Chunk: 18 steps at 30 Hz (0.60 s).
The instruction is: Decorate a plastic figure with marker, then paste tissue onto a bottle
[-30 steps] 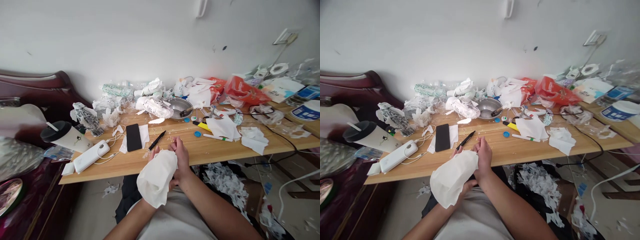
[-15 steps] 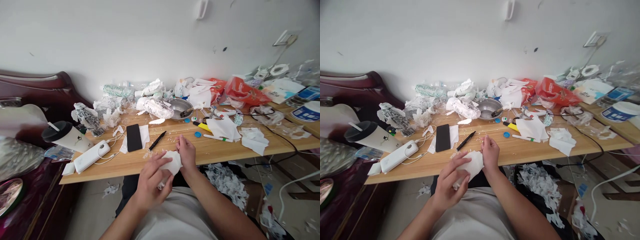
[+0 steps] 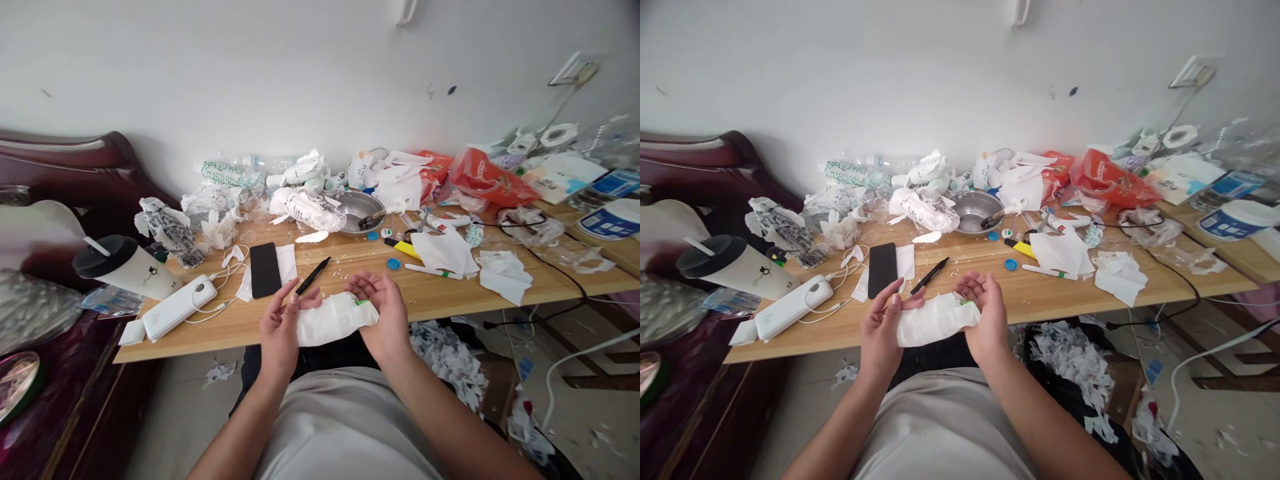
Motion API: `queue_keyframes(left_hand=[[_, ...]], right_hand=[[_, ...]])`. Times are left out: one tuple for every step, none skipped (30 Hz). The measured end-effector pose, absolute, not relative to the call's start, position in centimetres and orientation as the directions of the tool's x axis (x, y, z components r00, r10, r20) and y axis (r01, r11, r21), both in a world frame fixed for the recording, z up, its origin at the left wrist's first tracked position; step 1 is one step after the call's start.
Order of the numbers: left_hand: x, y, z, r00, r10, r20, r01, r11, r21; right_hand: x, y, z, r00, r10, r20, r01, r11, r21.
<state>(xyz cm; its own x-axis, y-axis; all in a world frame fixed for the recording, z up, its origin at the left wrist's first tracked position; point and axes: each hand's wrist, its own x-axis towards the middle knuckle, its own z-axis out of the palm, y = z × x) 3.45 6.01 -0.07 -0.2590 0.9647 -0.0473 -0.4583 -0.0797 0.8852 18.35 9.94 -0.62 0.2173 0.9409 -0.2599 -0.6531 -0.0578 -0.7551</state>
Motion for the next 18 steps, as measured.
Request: queue_keyframes(left_hand=[[3.3,6.3,0.0,-0.265,0.957,-0.117,-0.514,-0.038,0.857],[3.2,6.5,0.0,-0.262,0.948,-0.182,-0.555,0.006,0.832],[3.1,6.7,0.1,-0.254,0.937,-0.241,-0.580,0.052,0.813],[3.1,6.7,0.2,-0.243,0.926,-0.288,-0.590,0.094,0.802],[3.1,6.7,0.3,-0.241,0.919,-0.313,-0.583,0.121,0.803],[3.1,6.7,0.4,-0.252,0.914,-0.318,-0.564,0.128,0.816],[3.1,6.6,0.5,-0.269,0.914,-0.304,-0.542,0.118,0.832],[3.1,6.6,0.6,-0.277,0.920,-0.277,-0.528,0.096,0.844],[3.2,6.5,0.6,-0.272,0.933,-0.236,-0.525,0.062,0.849],[3.3,6.4,0.5,-0.262,0.949,-0.176,-0.533,0.009,0.846],[3.5,6.3,0.4,-0.265,0.959,-0.099,-0.545,-0.065,0.836],[3.8,6.2,0.2,-0.286,0.958,-0.018,-0.553,-0.150,0.820],[4.2,5.9,0.0,-0.324,0.945,0.049,-0.548,-0.230,0.804],[4.8,5.6,-0.3,-0.361,0.929,0.082,-0.541,-0.280,0.793],[5.3,5.1,-0.5,-0.374,0.925,0.069,-0.546,-0.280,0.789],[5.9,4.6,-0.7,-0.327,0.945,0.002,-0.585,-0.204,0.785],[6.5,4.0,-0.9,-0.215,0.972,-0.093,-0.643,-0.069,0.763],[6.9,3.4,-1.0,-0.062,0.980,-0.187,-0.695,0.092,0.713]], right_hand=[[17.9,9.2,-0.5,0.214,0.952,-0.217,-0.644,-0.030,-0.764],[17.5,8.5,-0.4,0.215,0.961,-0.172,-0.635,0.003,-0.773],[17.1,7.8,-0.4,0.221,0.968,-0.118,-0.613,0.044,-0.789],[16.7,7.3,-0.5,0.230,0.971,-0.057,-0.575,0.088,-0.813],[16.4,7.0,-0.6,0.241,0.971,0.001,-0.529,0.132,-0.839],[16.1,6.9,-0.8,0.251,0.967,0.036,-0.493,0.160,-0.855],[15.9,7.0,-1.1,0.263,0.964,0.043,-0.477,0.169,-0.863],[15.8,7.4,-1.4,0.275,0.961,0.025,-0.481,0.160,-0.862],[15.8,7.9,-1.7,0.291,0.957,-0.014,-0.503,0.141,-0.853],[15.8,8.5,-2.0,0.309,0.949,-0.063,-0.539,0.120,-0.834],[15.9,9.1,-2.3,0.331,0.938,-0.103,-0.564,0.109,-0.818],[16.0,9.7,-2.6,0.356,0.926,-0.125,-0.572,0.110,-0.813],[16.1,10.2,-2.8,0.385,0.914,-0.131,-0.565,0.121,-0.816],[16.2,10.4,-3.0,0.415,0.900,-0.134,-0.558,0.135,-0.819],[16.3,10.4,-3.1,0.449,0.882,-0.141,-0.556,0.152,-0.818],[16.3,10.1,-3.2,0.488,0.865,-0.118,-0.528,0.185,-0.829],[16.4,9.6,-3.2,0.512,0.859,-0.022,-0.452,0.248,-0.857],[16.4,8.8,-3.3,0.499,0.853,0.151,-0.336,0.351,-0.874]])
